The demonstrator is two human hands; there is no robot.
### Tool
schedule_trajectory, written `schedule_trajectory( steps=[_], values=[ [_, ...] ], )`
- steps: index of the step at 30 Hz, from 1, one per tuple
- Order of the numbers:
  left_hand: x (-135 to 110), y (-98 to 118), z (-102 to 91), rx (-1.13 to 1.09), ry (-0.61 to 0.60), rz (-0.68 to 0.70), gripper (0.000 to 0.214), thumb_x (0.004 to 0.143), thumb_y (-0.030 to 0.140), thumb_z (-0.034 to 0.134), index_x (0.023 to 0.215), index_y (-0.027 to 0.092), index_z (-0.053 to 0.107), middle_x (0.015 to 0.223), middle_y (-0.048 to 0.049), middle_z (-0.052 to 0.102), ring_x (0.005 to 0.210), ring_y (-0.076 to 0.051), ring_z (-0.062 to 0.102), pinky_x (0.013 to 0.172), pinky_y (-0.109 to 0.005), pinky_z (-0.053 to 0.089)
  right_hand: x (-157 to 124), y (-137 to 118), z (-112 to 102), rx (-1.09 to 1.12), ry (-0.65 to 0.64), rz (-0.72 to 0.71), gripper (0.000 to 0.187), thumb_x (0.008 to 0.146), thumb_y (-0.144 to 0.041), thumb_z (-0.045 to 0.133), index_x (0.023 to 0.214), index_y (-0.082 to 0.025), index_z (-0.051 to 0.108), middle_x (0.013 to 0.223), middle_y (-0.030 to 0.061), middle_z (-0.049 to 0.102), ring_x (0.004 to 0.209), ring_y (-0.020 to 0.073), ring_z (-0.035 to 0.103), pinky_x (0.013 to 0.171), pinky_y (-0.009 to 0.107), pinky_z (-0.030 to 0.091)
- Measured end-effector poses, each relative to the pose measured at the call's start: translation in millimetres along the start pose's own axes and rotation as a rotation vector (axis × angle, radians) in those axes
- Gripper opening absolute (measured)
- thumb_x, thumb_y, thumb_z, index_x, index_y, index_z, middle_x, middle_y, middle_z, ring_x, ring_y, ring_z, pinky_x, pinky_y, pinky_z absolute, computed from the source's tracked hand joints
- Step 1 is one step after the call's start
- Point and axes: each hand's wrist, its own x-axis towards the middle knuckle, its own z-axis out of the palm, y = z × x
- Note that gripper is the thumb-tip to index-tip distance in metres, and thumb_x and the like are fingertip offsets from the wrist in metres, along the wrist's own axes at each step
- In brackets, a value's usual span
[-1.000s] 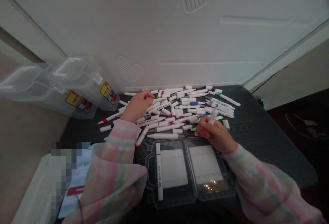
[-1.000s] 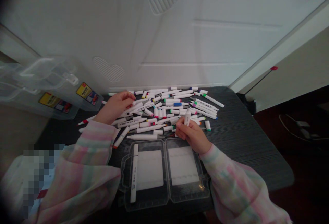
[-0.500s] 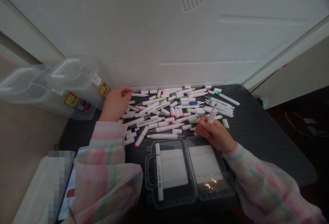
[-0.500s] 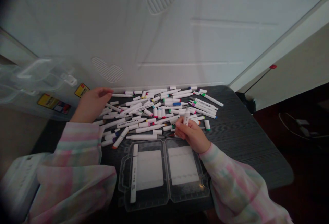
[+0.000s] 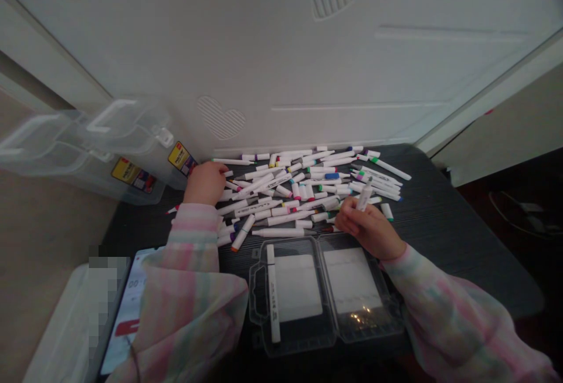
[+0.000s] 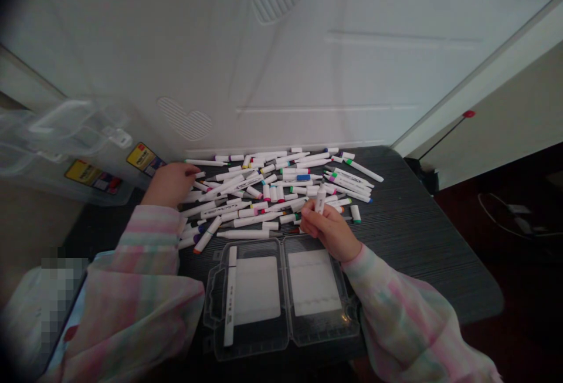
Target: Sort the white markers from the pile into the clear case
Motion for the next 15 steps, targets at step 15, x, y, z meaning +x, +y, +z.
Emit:
schedule_trajectory(
  steps=[15],
  values=[
    [1.8, -4.1, 10.0, -0.080, 0.090, 0.003, 0.029, 0.066, 0.020, 0.047, 0.087, 0.021, 0.066, 0.086, -0.0087, 0.068, 0.085, -0.026, 0.059, 0.073, -0.032, 0.044, -0.6, -1.2, 0.8, -0.027, 0.012, 0.006, 0.027, 0.073, -0.032, 0.057, 0.056, -0.018, 0.040, 0.040, -0.0071, 0.033, 0.040, 0.0070, 0.027, 0.047, 0.026, 0.021]
  ],
)
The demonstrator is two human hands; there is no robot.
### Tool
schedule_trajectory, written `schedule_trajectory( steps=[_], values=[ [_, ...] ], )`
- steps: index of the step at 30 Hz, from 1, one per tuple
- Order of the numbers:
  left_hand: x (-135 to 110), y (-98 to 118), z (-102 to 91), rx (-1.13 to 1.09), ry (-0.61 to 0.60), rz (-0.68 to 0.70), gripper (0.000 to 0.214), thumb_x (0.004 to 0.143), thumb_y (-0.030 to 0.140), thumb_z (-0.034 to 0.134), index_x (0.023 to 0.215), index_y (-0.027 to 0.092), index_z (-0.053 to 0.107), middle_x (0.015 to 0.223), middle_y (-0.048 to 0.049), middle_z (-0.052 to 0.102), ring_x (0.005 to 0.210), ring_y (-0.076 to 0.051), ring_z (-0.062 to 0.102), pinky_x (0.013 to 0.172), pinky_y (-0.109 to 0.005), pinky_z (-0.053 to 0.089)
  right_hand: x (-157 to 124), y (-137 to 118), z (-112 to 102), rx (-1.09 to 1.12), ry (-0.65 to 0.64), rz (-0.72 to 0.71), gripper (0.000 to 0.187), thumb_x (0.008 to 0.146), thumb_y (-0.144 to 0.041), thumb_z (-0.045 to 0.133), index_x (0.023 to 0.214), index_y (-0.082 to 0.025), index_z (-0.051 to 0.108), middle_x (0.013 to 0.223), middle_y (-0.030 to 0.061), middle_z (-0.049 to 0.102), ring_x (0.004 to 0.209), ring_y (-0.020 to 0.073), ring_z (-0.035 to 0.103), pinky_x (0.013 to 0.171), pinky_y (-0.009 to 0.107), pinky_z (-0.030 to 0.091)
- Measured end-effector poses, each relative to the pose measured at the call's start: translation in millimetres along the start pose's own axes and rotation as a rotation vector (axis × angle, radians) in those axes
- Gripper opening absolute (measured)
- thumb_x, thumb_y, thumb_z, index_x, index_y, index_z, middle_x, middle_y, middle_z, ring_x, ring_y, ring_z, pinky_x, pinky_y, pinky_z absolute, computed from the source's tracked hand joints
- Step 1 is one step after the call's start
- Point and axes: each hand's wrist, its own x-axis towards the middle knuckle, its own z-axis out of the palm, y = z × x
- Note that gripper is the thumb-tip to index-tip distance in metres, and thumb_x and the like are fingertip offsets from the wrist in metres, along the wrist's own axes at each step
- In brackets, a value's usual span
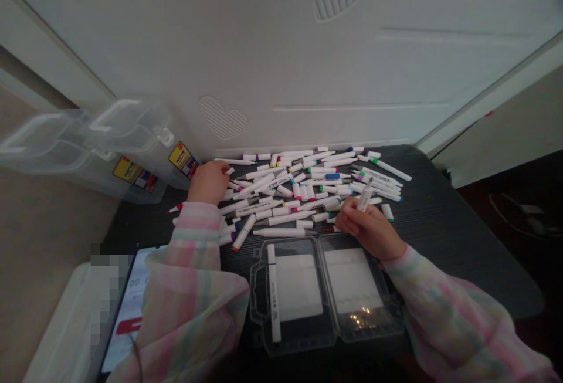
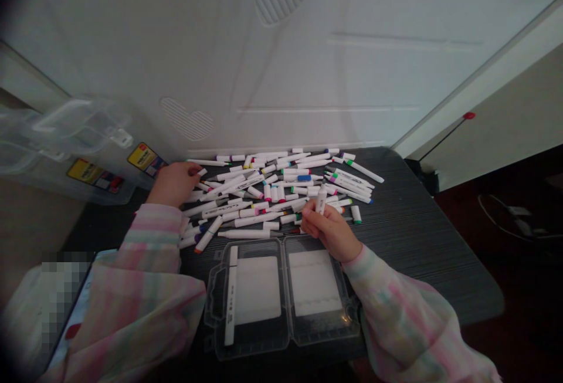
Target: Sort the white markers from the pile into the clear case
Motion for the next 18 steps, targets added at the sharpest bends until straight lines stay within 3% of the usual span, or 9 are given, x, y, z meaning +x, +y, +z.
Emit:
schedule_trajectory(
  steps=[8, 11, 15, 18],
  values=[
    [-5, 17, -18.5, -0.176, 0.023, 0.005, 0.041, 0.068, 0.019, 0.045, 0.107, 0.017, 0.058, 0.081, -0.0047, 0.063, 0.073, -0.019, 0.057, 0.068, -0.027, 0.042, 0, 1, -1, 0.021, -0.009, -0.005, 0.027, 0.074, -0.030, 0.057, 0.057, -0.018, 0.040, 0.040, -0.0072, 0.034, 0.040, 0.0065, 0.028, 0.047, 0.025, 0.021],
    [-9, 26, -26.0, -0.470, 0.009, -0.016, 0.035, 0.067, 0.018, 0.048, 0.101, 0.018, 0.060, 0.073, -0.0011, 0.059, 0.066, -0.015, 0.054, 0.064, -0.026, 0.040, 1, 1, -1, 0.008, -0.007, -0.006, 0.027, 0.074, -0.031, 0.056, 0.057, -0.018, 0.040, 0.040, -0.0071, 0.033, 0.040, 0.0065, 0.028, 0.047, 0.025, 0.021],
    [-11, 35, -27.0, -1.050, -0.132, -0.122, 0.026, 0.063, 0.015, 0.055, 0.089, 0.017, 0.059, 0.066, 0.0025, 0.053, 0.061, -0.010, 0.053, 0.060, -0.023, 0.040, 1, 0, -1, -0.005, 0.000, 0.001, 0.028, 0.073, -0.032, 0.057, 0.056, -0.018, 0.039, 0.040, -0.0071, 0.033, 0.040, 0.0067, 0.028, 0.047, 0.026, 0.022],
    [-12, 40, -27.4, -1.238, -0.163, -0.187, 0.018, 0.064, 0.013, 0.055, 0.082, 0.016, 0.055, 0.067, 0.0037, 0.052, 0.058, -0.007, 0.053, 0.059, -0.020, 0.042, 0, 0, 0, -0.003, 0.003, -0.002, 0.028, 0.072, -0.032, 0.057, 0.056, -0.018, 0.039, 0.039, -0.0073, 0.033, 0.040, 0.0066, 0.028, 0.047, 0.026, 0.022]
  ],
)
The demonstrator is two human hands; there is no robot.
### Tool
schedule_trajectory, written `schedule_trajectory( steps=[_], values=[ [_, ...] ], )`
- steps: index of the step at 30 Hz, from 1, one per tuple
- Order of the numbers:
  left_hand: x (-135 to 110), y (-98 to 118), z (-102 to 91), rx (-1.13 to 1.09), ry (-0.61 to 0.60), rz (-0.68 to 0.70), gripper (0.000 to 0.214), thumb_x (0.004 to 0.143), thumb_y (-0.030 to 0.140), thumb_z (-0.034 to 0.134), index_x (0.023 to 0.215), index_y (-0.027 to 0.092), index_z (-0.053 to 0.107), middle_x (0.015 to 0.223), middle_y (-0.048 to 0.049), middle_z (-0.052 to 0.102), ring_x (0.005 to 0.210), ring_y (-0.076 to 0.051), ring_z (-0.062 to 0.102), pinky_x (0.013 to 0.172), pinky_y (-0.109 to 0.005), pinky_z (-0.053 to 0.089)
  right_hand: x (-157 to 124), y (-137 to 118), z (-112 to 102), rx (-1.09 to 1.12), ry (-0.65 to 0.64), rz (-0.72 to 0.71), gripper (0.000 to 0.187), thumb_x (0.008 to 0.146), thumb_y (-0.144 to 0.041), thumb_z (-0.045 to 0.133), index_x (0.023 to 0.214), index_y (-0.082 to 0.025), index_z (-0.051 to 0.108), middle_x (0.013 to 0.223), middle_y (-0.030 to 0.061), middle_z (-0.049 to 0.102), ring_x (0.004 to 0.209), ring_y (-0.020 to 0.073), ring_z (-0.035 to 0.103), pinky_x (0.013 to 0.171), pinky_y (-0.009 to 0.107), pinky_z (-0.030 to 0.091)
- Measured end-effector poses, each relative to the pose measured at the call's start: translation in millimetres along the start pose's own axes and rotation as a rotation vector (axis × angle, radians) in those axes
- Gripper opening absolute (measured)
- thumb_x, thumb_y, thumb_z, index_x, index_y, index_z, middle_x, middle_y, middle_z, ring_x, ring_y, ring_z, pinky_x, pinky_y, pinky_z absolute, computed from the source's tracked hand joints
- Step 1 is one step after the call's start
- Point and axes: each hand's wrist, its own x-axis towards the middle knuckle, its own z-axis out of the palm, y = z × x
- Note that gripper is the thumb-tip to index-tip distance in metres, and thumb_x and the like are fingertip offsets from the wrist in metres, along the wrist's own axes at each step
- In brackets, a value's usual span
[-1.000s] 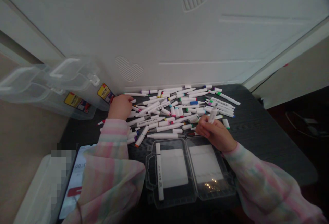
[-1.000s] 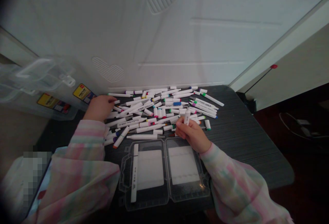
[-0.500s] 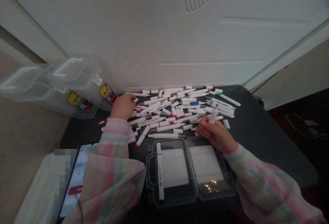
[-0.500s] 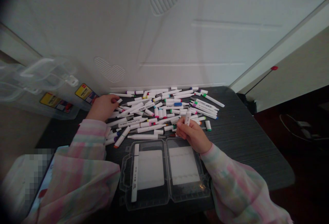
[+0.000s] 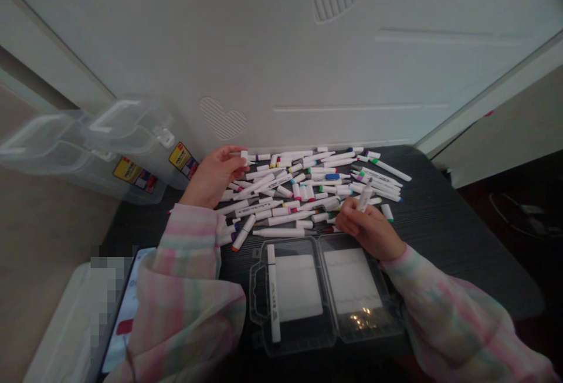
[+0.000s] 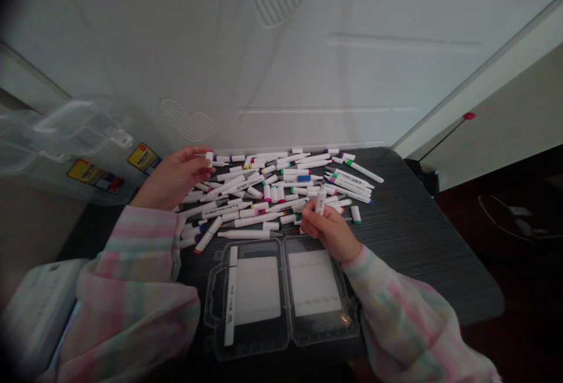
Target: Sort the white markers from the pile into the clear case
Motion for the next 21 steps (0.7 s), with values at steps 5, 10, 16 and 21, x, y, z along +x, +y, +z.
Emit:
schedule_trajectory(
  steps=[5, 10, 16, 21],
  values=[
    [-3.0, 4.1, 3.4, -0.139, -0.006, -0.057, 0.009, 0.067, 0.011, 0.054, 0.074, 0.015, 0.051, 0.065, 0.0026, 0.056, 0.058, -0.006, 0.055, 0.057, -0.018, 0.044, -0.4, -0.1, 0.1, 0.000, 0.000, 0.005, 0.028, 0.072, -0.032, 0.057, 0.056, -0.019, 0.039, 0.040, -0.0073, 0.033, 0.040, 0.0066, 0.028, 0.047, 0.025, 0.021],
    [-3.0, 2.9, 3.9, -0.170, -0.051, -0.098, 0.005, 0.070, 0.012, 0.053, 0.069, 0.014, 0.049, 0.059, 0.0025, 0.056, 0.054, -0.006, 0.056, 0.054, -0.017, 0.045, -0.3, 0.5, -0.3, 0.005, 0.001, 0.010, 0.027, 0.072, -0.032, 0.057, 0.057, -0.019, 0.039, 0.040, -0.0072, 0.033, 0.040, 0.0068, 0.028, 0.047, 0.025, 0.021],
    [-3.3, 3.6, 4.9, -0.047, -0.109, -0.133, 0.005, 0.068, 0.016, 0.050, 0.066, 0.016, 0.046, 0.052, 0.0035, 0.052, 0.042, -0.006, 0.050, 0.041, -0.017, 0.038, 0.1, 0.0, 0.1, -0.005, -0.001, 0.002, 0.028, 0.073, -0.033, 0.057, 0.056, -0.019, 0.039, 0.039, -0.0072, 0.033, 0.040, 0.0067, 0.027, 0.047, 0.025, 0.021],
    [-2.4, 1.1, 5.6, 0.089, -0.086, -0.101, 0.007, 0.065, 0.020, 0.050, 0.064, 0.017, 0.044, 0.052, 0.0032, 0.050, 0.041, -0.007, 0.048, 0.041, -0.019, 0.037, 0.2, 0.1, 0.2, -0.030, -0.001, -0.008, 0.029, 0.073, -0.034, 0.056, 0.055, -0.019, 0.039, 0.040, -0.0069, 0.032, 0.040, 0.0071, 0.028, 0.046, 0.025, 0.021]
  ],
)
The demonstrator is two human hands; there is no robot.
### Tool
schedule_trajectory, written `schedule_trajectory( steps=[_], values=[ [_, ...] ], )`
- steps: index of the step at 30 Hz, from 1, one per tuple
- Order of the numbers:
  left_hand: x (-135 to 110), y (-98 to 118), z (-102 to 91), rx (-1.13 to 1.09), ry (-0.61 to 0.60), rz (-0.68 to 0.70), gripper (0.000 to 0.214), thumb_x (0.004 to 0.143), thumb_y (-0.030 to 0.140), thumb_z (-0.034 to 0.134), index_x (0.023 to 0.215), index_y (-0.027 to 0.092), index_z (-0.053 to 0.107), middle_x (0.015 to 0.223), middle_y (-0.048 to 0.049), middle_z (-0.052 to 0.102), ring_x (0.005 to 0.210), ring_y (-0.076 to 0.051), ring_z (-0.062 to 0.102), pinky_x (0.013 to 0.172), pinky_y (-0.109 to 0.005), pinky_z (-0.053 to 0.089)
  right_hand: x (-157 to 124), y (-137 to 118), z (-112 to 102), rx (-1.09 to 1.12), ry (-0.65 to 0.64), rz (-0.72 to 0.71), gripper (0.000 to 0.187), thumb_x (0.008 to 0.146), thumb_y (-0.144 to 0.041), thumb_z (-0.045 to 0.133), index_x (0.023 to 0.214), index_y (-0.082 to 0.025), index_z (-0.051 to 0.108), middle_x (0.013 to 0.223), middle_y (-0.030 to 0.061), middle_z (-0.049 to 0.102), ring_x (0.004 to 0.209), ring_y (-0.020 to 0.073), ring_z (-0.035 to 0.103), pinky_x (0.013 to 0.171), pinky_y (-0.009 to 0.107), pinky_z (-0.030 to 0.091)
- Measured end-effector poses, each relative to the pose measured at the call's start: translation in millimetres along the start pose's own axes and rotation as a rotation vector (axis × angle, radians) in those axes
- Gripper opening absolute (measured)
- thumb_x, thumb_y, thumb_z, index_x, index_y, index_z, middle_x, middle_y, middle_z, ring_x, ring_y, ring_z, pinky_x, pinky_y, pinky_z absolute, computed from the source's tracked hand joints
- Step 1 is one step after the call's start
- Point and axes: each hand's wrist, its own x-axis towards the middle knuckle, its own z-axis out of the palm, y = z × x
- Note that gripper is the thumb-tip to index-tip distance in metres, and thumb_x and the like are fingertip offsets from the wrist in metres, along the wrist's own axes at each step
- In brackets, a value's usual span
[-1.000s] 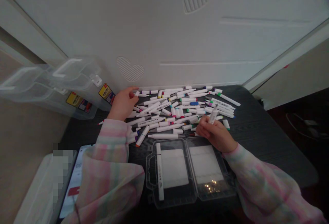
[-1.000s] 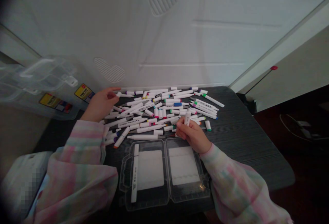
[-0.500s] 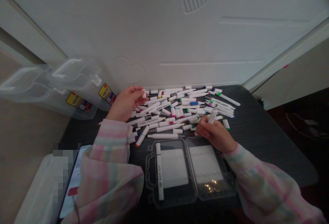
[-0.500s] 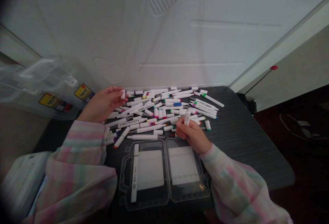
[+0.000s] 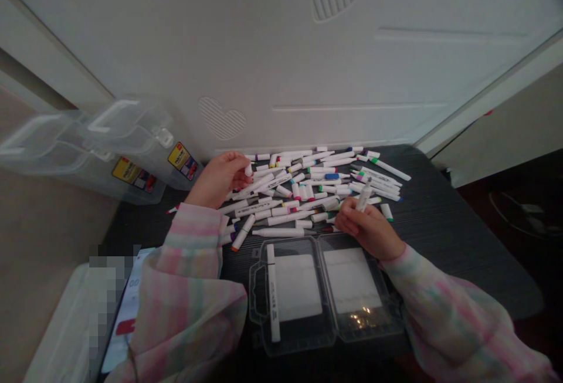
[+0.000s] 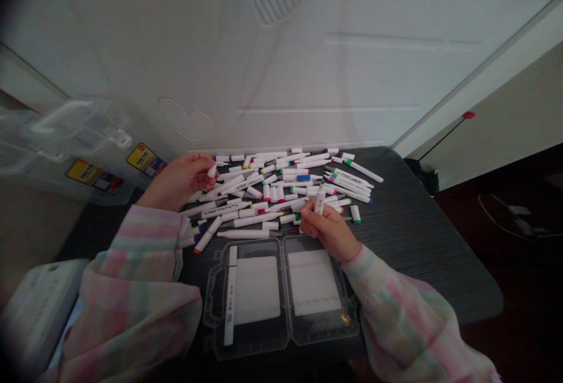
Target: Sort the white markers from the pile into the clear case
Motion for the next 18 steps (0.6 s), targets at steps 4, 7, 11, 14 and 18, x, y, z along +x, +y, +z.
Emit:
schedule_trajectory(
  steps=[4, 7, 11, 14, 18],
  values=[
    [5, -8, -2.3, 0.192, 0.097, 0.051, 0.009, 0.064, 0.025, 0.052, 0.066, 0.019, 0.045, 0.047, 0.0052, 0.046, 0.040, -0.009, 0.046, 0.042, -0.021, 0.037, 0, 1, 0, 0.001, 0.006, 0.008, 0.029, 0.073, -0.034, 0.057, 0.056, -0.019, 0.039, 0.040, -0.0070, 0.033, 0.041, 0.0073, 0.028, 0.047, 0.026, 0.021],
    [11, -14, -7.4, 0.380, 0.184, 0.094, 0.012, 0.063, 0.029, 0.055, 0.065, 0.020, 0.048, 0.045, 0.0052, 0.045, 0.041, -0.011, 0.045, 0.044, -0.023, 0.035, -1, 0, 0, 0.010, -0.002, 0.004, 0.028, 0.073, -0.033, 0.056, 0.057, -0.019, 0.039, 0.040, -0.0071, 0.033, 0.040, 0.0070, 0.028, 0.047, 0.026, 0.022],
    [17, -20, -16.9, 0.604, 0.274, 0.137, 0.012, 0.060, 0.031, 0.056, 0.061, 0.020, 0.050, 0.050, 0.0019, 0.051, 0.052, -0.016, 0.052, 0.052, -0.026, 0.036, -1, 0, 0, 0.028, -0.011, 0.000, 0.027, 0.074, -0.032, 0.056, 0.057, -0.018, 0.039, 0.040, -0.0070, 0.034, 0.041, 0.0066, 0.028, 0.047, 0.025, 0.021],
    [19, -22, -22.6, 0.715, 0.331, 0.160, 0.013, 0.061, 0.033, 0.056, 0.060, 0.021, 0.050, 0.059, -0.0017, 0.056, 0.064, -0.021, 0.055, 0.060, -0.030, 0.038, -1, 0, -1, 0.025, -0.014, 0.001, 0.028, 0.074, -0.032, 0.056, 0.056, -0.018, 0.040, 0.040, -0.0069, 0.033, 0.041, 0.0066, 0.028, 0.047, 0.025, 0.020],
    [18, -22, -25.2, 0.893, 0.355, 0.160, 0.015, 0.064, 0.036, 0.053, 0.063, 0.021, 0.052, 0.067, -0.0050, 0.060, 0.072, -0.024, 0.057, 0.064, -0.031, 0.039, -1, 0, -1, 0.043, -0.006, 0.003, 0.026, 0.074, -0.031, 0.057, 0.057, -0.018, 0.041, 0.040, -0.0072, 0.033, 0.041, 0.0066, 0.028, 0.047, 0.025, 0.020]
  ],
)
